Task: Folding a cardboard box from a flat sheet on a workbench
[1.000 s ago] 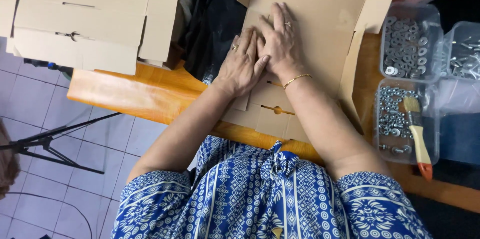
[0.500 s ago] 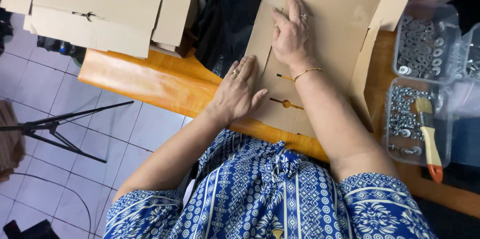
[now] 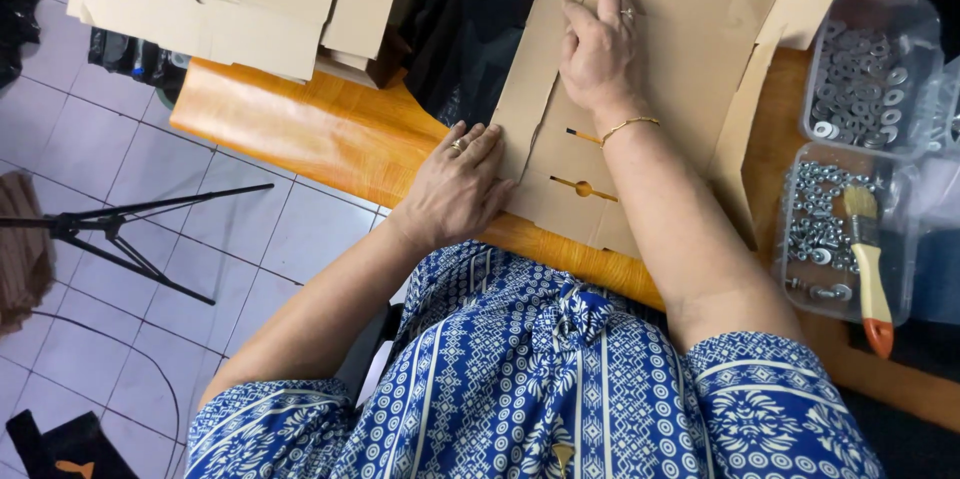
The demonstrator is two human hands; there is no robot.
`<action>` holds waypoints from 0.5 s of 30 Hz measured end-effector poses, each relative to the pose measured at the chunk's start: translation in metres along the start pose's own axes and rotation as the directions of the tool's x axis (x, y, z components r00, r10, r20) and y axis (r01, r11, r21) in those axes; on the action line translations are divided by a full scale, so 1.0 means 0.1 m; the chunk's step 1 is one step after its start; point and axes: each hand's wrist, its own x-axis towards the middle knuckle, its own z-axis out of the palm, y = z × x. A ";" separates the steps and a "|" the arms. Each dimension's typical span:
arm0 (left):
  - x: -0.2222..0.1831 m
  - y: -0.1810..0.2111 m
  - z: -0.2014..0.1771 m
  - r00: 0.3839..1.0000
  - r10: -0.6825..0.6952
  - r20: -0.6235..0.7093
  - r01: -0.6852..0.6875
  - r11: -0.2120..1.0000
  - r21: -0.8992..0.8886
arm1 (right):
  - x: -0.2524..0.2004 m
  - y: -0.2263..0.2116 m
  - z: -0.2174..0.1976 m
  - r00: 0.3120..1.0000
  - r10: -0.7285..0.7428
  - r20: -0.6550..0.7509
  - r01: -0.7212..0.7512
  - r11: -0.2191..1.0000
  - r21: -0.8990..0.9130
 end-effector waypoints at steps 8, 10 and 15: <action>-0.11 0.03 -0.01 0.999 0.004 0.038 -0.005 0.999 0.048 | -0.04 0.03 0.08 0.999 0.046 0.013 -0.046 0.999 0.022; -0.12 0.05 0.01 1.000 0.007 0.007 -0.007 0.998 0.060 | -0.04 0.03 0.07 0.998 0.059 0.026 -0.060 0.998 0.031; 0.00 0.16 -0.10 0.970 -0.103 -0.220 0.100 0.995 -0.025 | 0.00 -0.01 0.03 0.984 0.128 0.126 -0.136 0.989 0.055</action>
